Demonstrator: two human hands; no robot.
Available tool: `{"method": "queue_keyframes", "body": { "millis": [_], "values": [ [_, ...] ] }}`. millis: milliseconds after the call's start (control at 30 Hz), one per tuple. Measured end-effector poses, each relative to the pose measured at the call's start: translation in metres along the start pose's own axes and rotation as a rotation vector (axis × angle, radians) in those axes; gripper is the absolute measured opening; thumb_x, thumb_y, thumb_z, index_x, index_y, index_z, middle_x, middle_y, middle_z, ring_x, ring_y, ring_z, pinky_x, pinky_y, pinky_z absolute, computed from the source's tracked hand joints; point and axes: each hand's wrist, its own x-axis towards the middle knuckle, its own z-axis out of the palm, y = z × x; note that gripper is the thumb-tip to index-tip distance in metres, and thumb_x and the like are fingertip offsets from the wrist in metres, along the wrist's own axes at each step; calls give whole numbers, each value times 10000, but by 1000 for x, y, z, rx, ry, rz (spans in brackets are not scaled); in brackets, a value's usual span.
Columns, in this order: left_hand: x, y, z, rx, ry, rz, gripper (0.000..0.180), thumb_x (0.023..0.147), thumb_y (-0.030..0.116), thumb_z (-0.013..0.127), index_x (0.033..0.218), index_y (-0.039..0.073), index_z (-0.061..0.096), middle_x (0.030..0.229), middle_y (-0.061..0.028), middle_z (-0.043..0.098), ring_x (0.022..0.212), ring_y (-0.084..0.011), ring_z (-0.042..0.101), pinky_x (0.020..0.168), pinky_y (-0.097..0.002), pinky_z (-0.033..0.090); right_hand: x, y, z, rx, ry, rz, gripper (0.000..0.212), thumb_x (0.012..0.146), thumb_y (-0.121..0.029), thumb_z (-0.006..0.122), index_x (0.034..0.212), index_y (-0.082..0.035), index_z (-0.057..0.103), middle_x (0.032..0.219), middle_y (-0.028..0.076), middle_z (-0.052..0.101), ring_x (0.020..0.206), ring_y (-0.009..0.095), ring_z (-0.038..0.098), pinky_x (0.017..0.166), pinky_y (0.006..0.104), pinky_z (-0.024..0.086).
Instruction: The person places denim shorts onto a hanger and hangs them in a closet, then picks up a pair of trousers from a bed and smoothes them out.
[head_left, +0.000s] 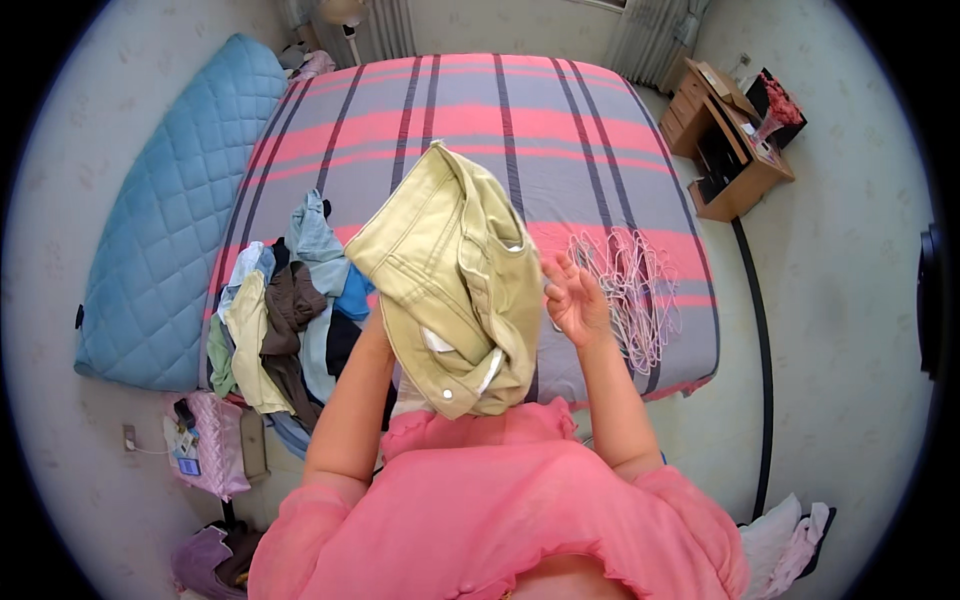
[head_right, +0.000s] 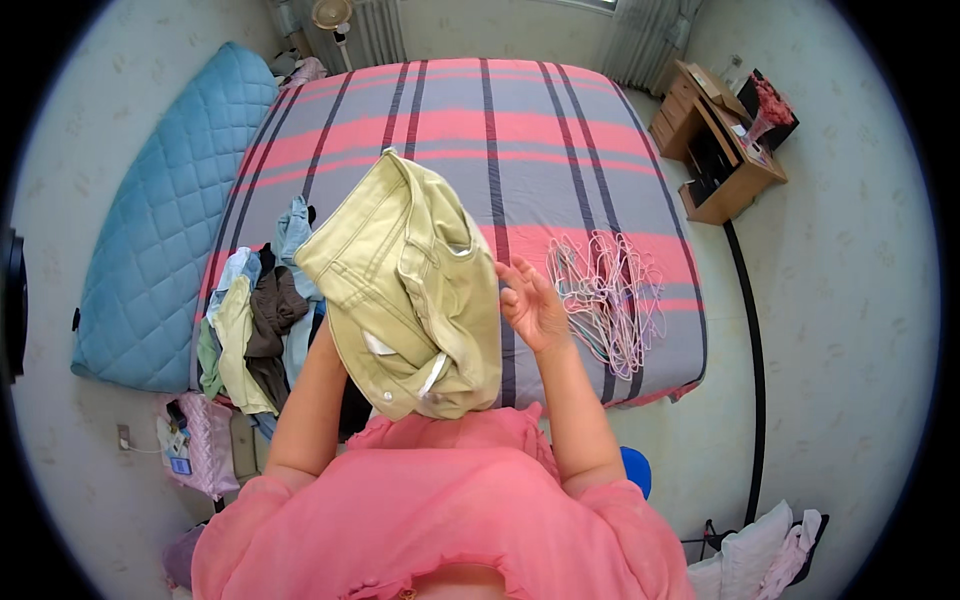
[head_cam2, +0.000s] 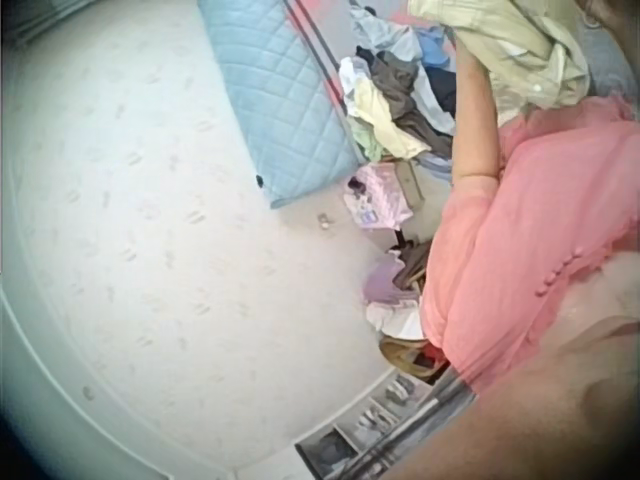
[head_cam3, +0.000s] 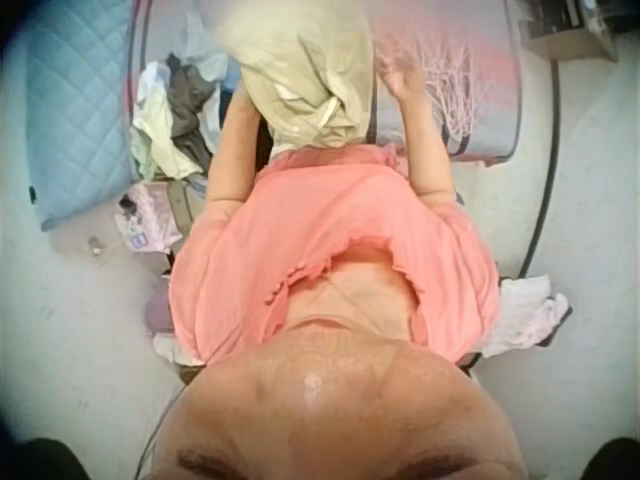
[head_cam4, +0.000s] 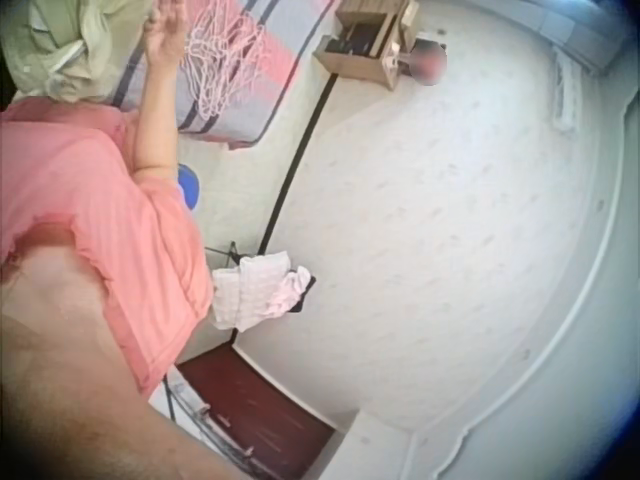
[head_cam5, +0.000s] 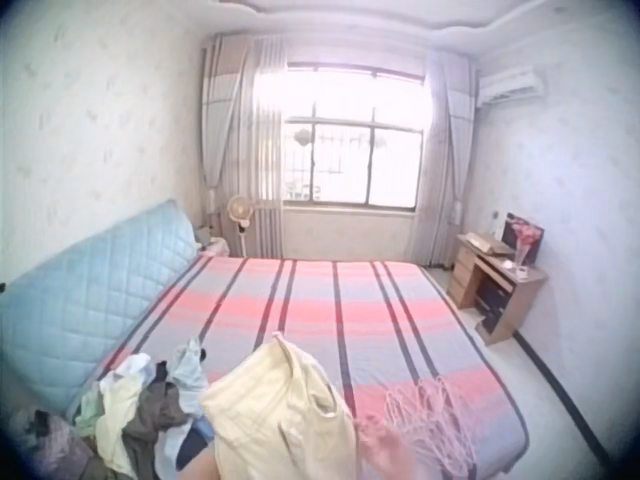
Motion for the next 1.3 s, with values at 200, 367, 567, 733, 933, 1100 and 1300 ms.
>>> {"method": "queue_keyframes", "body": {
  "millis": [200, 367, 567, 733, 933, 1100, 1300],
  "values": [
    [-36, 13, 2, -67, -85, 15, 359, 867, 202, 539, 1173, 21, 488, 1082, -80, 577, 919, -158, 572, 778, -303, 481, 54, 36, 7, -826, 259, -33, 569, 790, -184, 644, 1274, -30, 385, 1195, 107, 495, 916, 143, 540, 739, 252, 468],
    [-52, 24, 6, -86, -149, 25, 372, 875, 204, 534, 1193, 20, 476, 1103, -83, 571, 935, -161, 571, 788, -307, 482, 86, 44, 10, -1156, 190, -78, 662, 716, -147, 681, 1299, -32, 389, 1207, 95, 475, 1060, 177, 482, 936, 309, 374],
    [-64, 19, 13, -91, -163, 8, 388, 884, 206, 528, 1217, 19, 461, 1127, -85, 564, 955, -164, 570, 800, -312, 482, 101, 44, 55, -968, -138, 173, 844, 658, -213, 765, 1352, -32, 321, 1360, 109, 375, 1234, 191, 377, 1029, 341, 287],
    [-81, 40, 9, -48, -129, 29, 401, 892, 207, 523, 1238, 18, 449, 1148, -87, 558, 972, -166, 569, 810, -316, 483, 88, 22, 51, -982, -424, 482, 830, 612, -187, 784, 1312, -3, 376, 1278, 87, 469, 1159, 176, 451, 980, 326, 353],
    [-74, 87, -37, 273, 531, 337, 103, 776, 82, 620, 866, 35, 597, 803, -12, 607, 710, -113, 573, 639, -243, 458, 79, -67, 85, -1137, 222, -94, 417, 729, -85, 672, 1122, -14, 550, 1039, 72, 612, 890, 143, 578, 770, 285, 473],
    [-60, 138, -20, 488, 660, 502, 207, 706, 4, 651, 869, 19, 524, 827, -32, 586, 744, -103, 544, 674, -227, 448, 70, -116, 104, -1398, 74, -197, 435, 729, -124, 694, 1128, -24, 553, 1033, 64, 615, 883, 139, 567, 786, 292, 450],
    [-44, 176, -38, 951, 559, 474, 240, 703, -3, 610, 942, 5, 624, 817, -50, 656, 770, -100, 589, 678, -267, 464, 39, -147, 122, -1661, 181, -114, 374, 705, -125, 709, 1042, -1, 603, 937, 37, 639, 815, 125, 581, 725, 273, 456]
  ]
}}
